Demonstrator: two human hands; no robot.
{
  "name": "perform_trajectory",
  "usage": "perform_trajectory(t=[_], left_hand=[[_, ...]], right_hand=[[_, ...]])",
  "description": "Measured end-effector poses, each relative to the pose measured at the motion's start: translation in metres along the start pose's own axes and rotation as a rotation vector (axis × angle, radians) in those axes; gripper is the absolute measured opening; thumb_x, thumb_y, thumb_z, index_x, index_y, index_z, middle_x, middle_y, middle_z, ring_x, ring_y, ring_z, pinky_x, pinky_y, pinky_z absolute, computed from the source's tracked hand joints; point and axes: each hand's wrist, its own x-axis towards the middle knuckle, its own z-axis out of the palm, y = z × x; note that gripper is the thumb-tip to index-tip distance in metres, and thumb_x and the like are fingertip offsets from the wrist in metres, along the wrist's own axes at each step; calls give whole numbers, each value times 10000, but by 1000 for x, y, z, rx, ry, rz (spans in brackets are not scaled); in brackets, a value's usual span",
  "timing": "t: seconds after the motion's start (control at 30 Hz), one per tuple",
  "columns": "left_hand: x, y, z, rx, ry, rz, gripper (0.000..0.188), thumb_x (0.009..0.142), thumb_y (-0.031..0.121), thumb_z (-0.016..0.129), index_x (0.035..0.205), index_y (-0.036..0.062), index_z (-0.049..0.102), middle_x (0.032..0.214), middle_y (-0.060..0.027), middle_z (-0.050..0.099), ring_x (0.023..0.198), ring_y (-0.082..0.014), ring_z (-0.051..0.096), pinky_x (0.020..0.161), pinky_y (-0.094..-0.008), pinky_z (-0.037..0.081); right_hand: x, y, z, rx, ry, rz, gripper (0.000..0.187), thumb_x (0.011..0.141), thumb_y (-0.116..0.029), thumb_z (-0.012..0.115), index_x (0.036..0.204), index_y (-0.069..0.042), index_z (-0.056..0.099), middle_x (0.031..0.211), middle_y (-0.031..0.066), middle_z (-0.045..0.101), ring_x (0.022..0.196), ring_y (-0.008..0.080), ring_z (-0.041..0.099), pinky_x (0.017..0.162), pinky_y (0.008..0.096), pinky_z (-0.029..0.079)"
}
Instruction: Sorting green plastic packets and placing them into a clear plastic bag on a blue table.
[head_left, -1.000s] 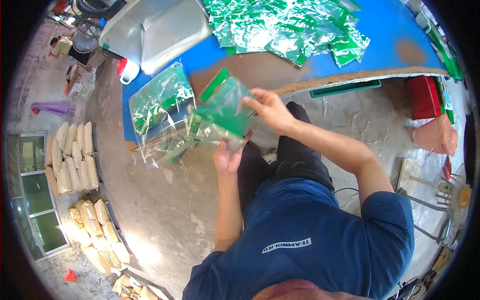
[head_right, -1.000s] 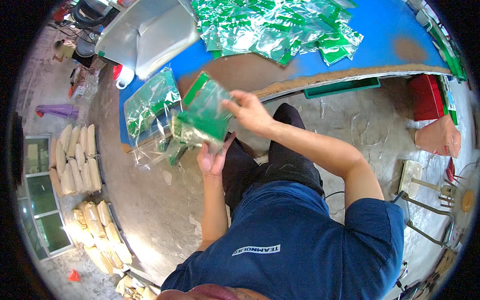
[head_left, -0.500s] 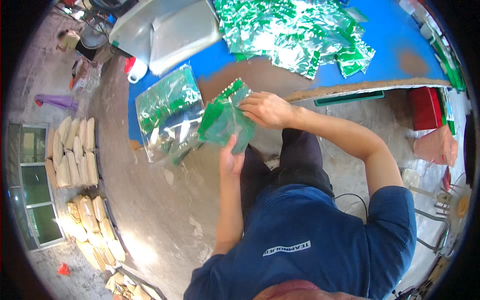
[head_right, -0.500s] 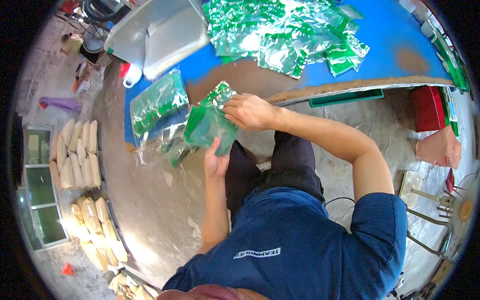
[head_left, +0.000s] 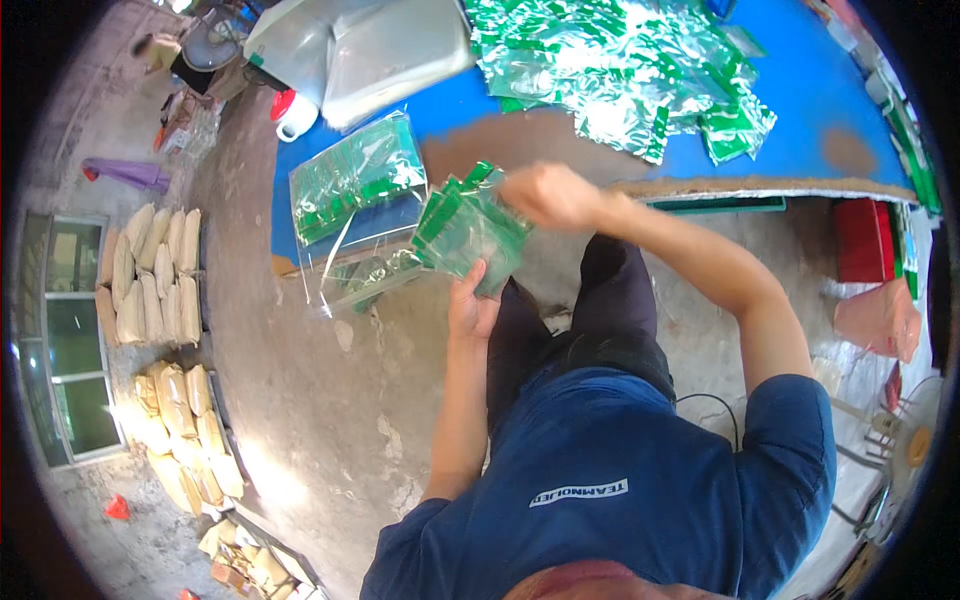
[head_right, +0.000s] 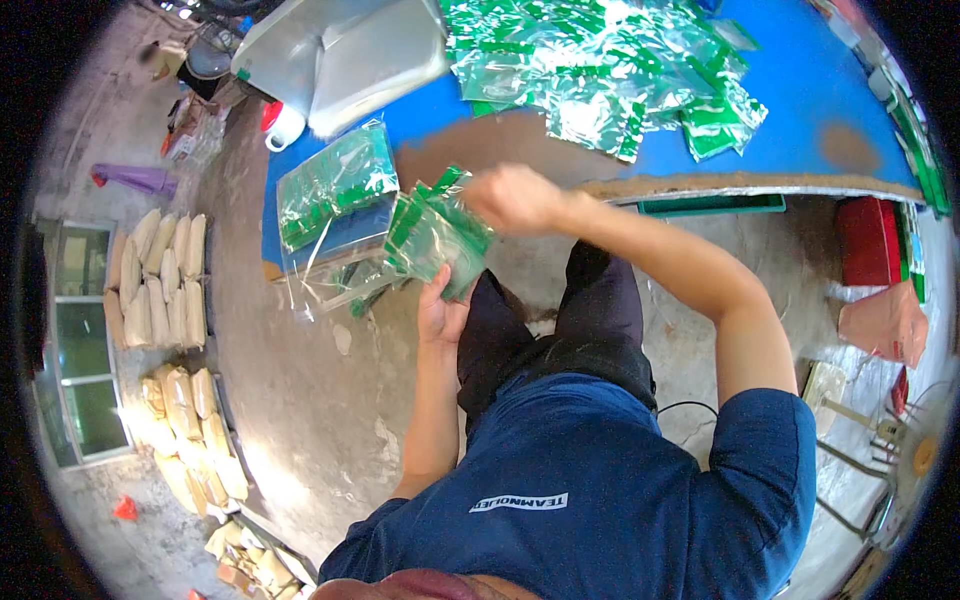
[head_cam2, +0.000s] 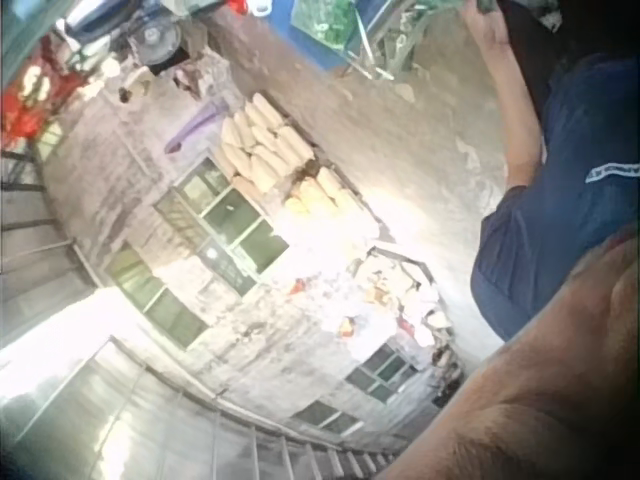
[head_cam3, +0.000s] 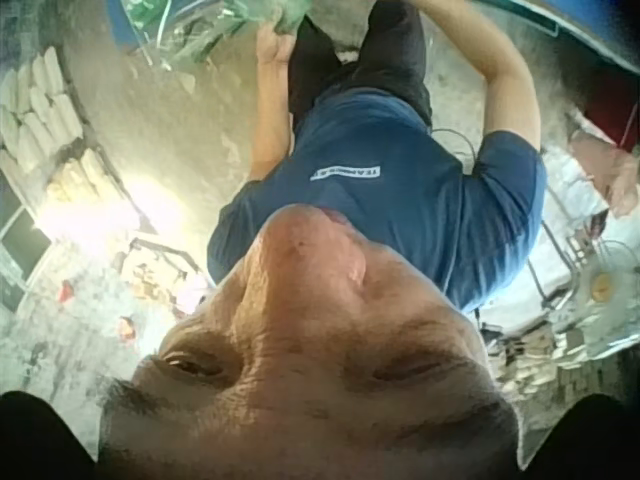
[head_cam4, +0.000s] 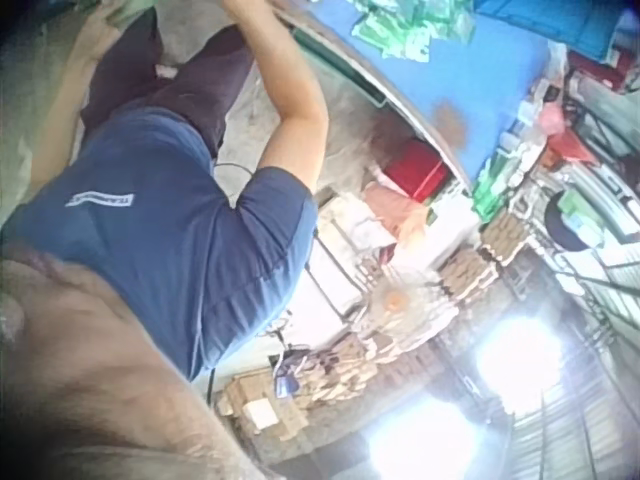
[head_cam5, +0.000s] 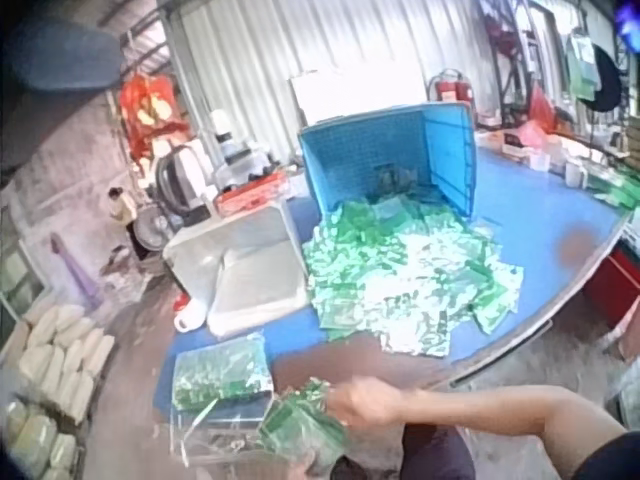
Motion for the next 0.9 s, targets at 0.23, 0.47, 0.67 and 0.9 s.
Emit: perform_trajectory(t=[0.23,0.47,0.67,0.9], left_hand=[[6,2,-25,-72,-100,-2,550,903,49,648,1407,39,429,1361,-118,554,1266,-291,538,1093,-467,435],[-3,8,-15,-60,13,-15,583,866,38,683,1394,27,434,1364,-128,550,1289,-300,516,1123,-512,397],[2,-7,-38,-98,-21,-20,589,846,30,670,1392,30,449,1364,-124,556,1300,-311,506,1148,-544,358],[4,-6,-28,-129,23,13,572,876,12,628,1408,15,417,1398,-144,521,1327,-317,476,1153,-506,356]], right_hand=[[46,77,10,-477,700,176,610,963,-541,473,1378,-94,484,1455,212,446,1342,425,407,1126,563,291],[30,27,-23,135,390,-2,430,999,-410,483,1169,-48,642,1315,169,582,1221,372,548,1031,483,427],[55,94,1,-576,526,70,775,953,-666,355,1406,-51,487,1470,176,450,1441,416,262,1161,610,195],[-21,14,47,72,493,-357,378,956,-236,573,1282,-45,570,1306,151,591,1282,367,500,1083,488,383]])
